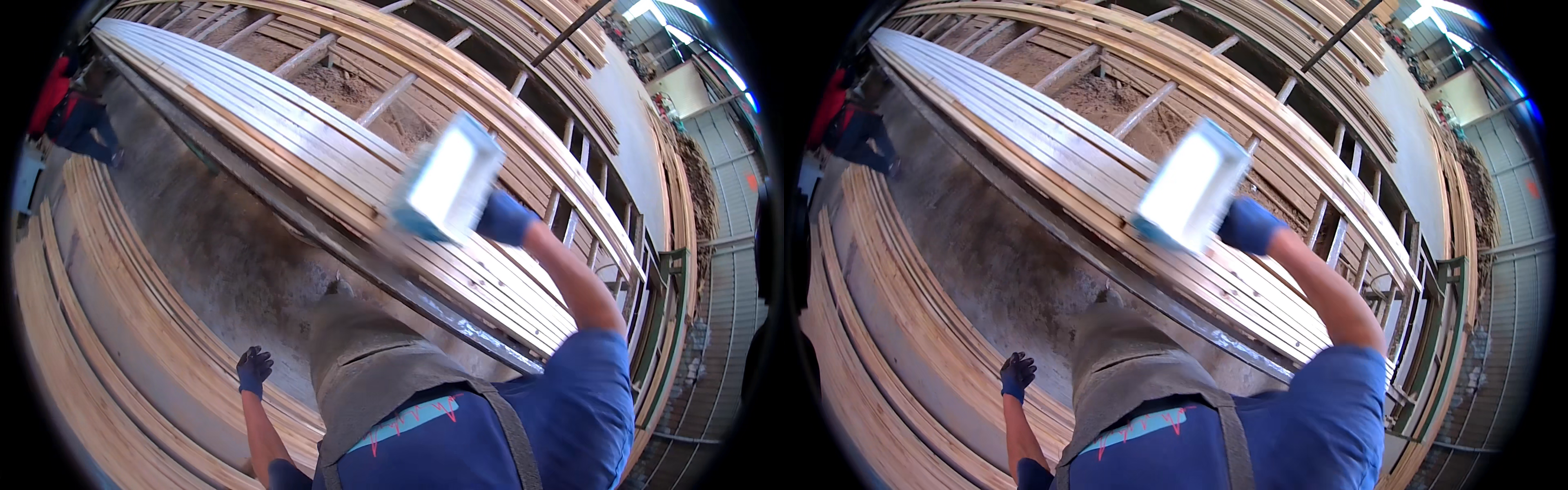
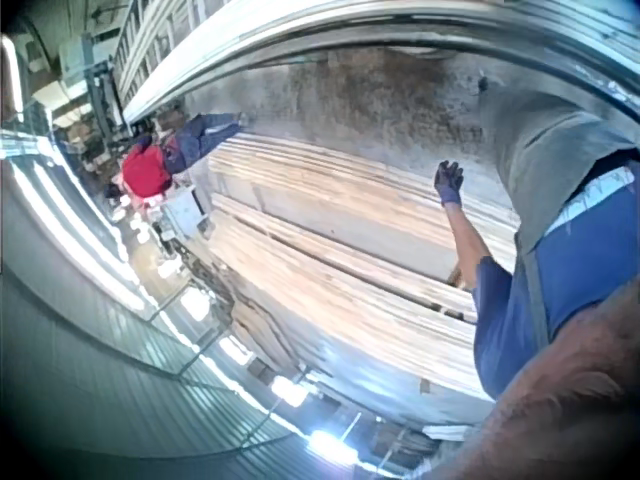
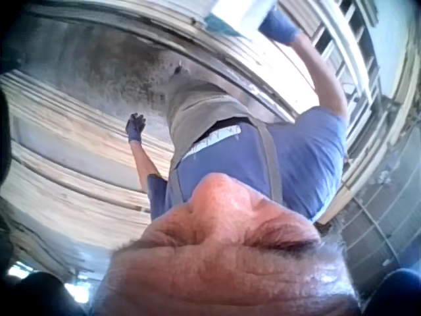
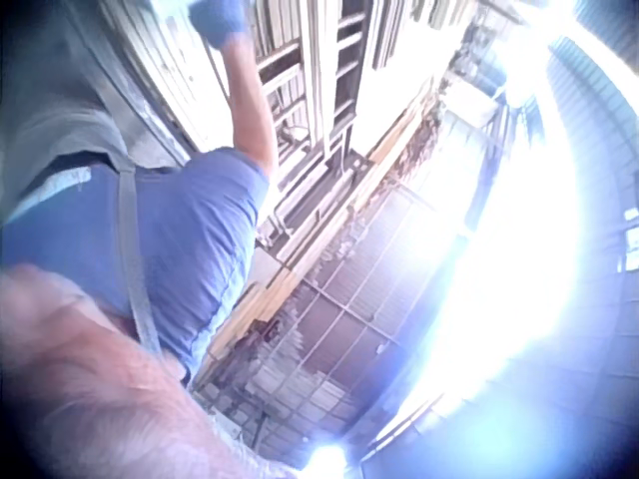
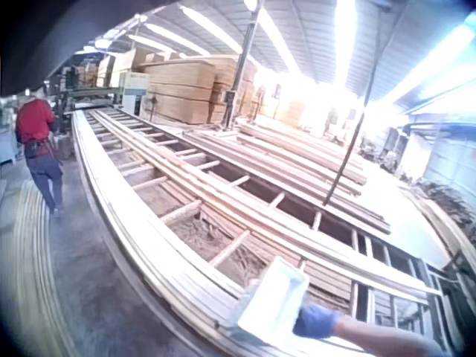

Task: The person picks up long wooden planks from a pile and places them onto a metal rack. They then use a roller to apply a white substance to the planks. The person repeats this process multiple times, handling the planks one at a time.

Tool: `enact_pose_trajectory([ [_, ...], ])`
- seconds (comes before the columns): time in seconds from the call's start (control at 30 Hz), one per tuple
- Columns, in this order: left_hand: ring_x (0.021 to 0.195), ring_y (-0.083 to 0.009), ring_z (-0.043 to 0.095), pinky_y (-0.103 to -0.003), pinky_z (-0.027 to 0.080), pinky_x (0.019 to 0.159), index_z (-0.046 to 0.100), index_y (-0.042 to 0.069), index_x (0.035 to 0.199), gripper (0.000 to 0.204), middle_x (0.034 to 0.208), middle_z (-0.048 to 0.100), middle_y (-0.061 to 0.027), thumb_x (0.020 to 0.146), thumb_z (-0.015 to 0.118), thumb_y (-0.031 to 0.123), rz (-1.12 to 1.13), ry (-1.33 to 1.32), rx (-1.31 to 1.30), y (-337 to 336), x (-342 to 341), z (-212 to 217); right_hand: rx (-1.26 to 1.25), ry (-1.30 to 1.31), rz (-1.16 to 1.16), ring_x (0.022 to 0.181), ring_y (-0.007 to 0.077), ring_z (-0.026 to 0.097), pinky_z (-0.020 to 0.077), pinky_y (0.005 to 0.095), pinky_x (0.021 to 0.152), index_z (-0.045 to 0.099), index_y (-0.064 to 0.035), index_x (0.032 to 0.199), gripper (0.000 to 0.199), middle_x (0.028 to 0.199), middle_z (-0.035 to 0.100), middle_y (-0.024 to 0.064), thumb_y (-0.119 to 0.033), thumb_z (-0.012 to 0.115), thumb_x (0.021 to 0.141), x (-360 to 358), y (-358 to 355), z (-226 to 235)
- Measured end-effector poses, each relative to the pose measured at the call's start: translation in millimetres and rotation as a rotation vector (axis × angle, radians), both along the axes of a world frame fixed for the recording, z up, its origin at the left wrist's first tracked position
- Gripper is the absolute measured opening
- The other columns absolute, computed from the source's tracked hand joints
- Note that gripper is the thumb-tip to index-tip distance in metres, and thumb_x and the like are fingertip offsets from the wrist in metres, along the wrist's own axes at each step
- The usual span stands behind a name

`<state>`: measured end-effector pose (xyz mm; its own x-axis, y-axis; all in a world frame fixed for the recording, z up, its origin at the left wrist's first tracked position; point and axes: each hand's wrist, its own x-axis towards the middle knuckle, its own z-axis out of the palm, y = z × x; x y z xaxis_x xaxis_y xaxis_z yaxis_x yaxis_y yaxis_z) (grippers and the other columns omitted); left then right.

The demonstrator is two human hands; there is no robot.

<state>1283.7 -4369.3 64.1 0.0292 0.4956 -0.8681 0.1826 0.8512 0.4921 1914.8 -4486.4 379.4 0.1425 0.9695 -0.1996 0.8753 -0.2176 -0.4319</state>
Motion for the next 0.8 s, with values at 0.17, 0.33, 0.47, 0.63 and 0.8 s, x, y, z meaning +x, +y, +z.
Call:
enact_pose_trajectory([
  [0.17,0.072,-0.0223,0.068,-0.037,0.052,0.064,0.063,0.016,0.118,0.036,0.097,0.073,-0.0102,0.095,0.058,0.044,0.099,-0.072,-0.036,-135,25,-24,0.092,-0.075,-0.004,0.093,0.0351,0.068,0.0533,0.0409,0.086,0.067,-0.0067,0.111,0.028,0.101,0.069,0.0201,-0.019,0.066,0.086,31,-213,-2],
  [0.33,0.077,-0.0242,0.068,-0.039,0.052,0.063,0.060,0.013,0.122,0.041,0.102,0.071,-0.0130,0.096,0.054,0.044,-0.087,-0.106,-0.193,-321,41,-62,-0.137,-0.073,0.058,0.095,0.0291,0.066,0.0530,0.0402,0.085,0.068,-0.0081,0.111,0.023,0.102,0.068,0.0170,-0.017,0.060,0.091,43,-238,11],
  [0.47,0.077,-0.0269,0.067,-0.039,0.050,0.062,0.059,0.012,0.121,0.044,0.106,0.070,-0.0140,0.096,0.053,0.048,-0.212,-0.025,-0.223,-429,55,-48,-0.007,-0.046,-0.078,0.076,0.0294,0.067,0.0538,0.0413,0.071,0.068,-0.0057,0.101,0.031,0.087,0.069,0.0168,-0.033,0.057,0.091,15,-223,27],
  [0.63,0.084,-0.0307,0.066,-0.042,0.049,0.064,0.060,0.018,0.121,0.044,0.109,0.069,-0.0131,0.095,0.052,0.053,-0.009,-0.088,-0.134,-517,78,-78,-0.161,0.239,-0.293,0.076,0.0294,0.068,0.0541,0.0413,0.070,0.068,-0.0055,0.103,0.030,0.087,0.070,0.0159,-0.030,0.056,0.091,51,-357,18],
  [0.8,0.079,-0.0203,0.066,-0.036,0.050,0.065,0.061,0.018,0.122,0.044,0.103,0.071,-0.0083,0.093,0.057,0.052,-0.060,-0.030,-0.051,-651,138,-57,0.013,-0.075,-0.015,0.090,0.0386,0.066,0.0531,0.0439,0.081,0.066,-0.0046,0.108,0.027,0.097,0.069,0.0211,-0.025,0.059,0.091,113,-573,-8],
])
